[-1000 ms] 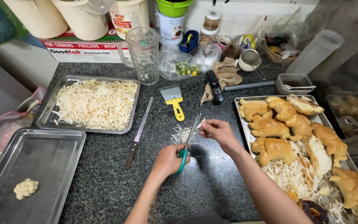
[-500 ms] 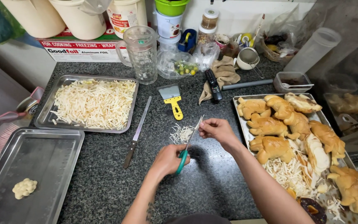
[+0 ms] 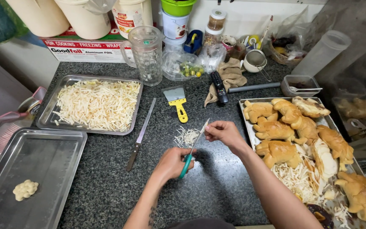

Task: The recorder uses a pair of scissors to cut thin strips of dough for bakery decoration.

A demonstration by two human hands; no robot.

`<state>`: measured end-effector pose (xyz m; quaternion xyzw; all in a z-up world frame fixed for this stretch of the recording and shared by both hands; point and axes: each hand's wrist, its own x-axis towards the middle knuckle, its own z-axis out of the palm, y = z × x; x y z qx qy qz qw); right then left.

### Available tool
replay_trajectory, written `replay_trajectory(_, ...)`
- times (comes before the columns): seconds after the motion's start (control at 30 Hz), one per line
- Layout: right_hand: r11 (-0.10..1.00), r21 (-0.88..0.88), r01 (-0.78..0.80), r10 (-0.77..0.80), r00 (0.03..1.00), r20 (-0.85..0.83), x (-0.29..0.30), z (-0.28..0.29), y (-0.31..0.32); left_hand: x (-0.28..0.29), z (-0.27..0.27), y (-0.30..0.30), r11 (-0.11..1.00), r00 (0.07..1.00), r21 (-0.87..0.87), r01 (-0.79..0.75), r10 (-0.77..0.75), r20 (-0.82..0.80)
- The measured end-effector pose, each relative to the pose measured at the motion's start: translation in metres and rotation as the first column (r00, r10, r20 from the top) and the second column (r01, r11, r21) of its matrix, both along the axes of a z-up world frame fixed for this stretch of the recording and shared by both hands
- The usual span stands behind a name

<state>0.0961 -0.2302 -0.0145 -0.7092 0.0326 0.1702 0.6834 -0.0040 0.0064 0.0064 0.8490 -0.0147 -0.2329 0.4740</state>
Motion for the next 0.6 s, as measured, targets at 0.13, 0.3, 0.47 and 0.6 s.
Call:
replay_trajectory(0.13,1.000,-0.004,0.010,-0.010,1.000,-0.001,-0.001,-0.006,0.001,0.001,-0.005,-0.001,1.000,1.000,-0.019,-0.011,0.011,0.010)
replay_trajectory(0.3,1.000,-0.021,0.017,-0.017,1.000,-0.003,-0.005,-0.001,0.005,-0.001,-0.001,-0.004,0.996,0.998,-0.063,-0.055,0.055,-0.005)
replay_trajectory(0.47,0.999,0.004,0.047,-0.047,0.999,0.012,-0.006,-0.001,0.007,0.003,-0.025,-0.009,0.996,0.996,-0.018,-0.085,0.085,0.013)
replay_trajectory(0.6,0.998,0.029,0.061,-0.062,0.998,0.022,-0.007,0.002,0.007,0.005,-0.036,-0.008,0.993,0.994,0.054,-0.107,0.105,0.035)
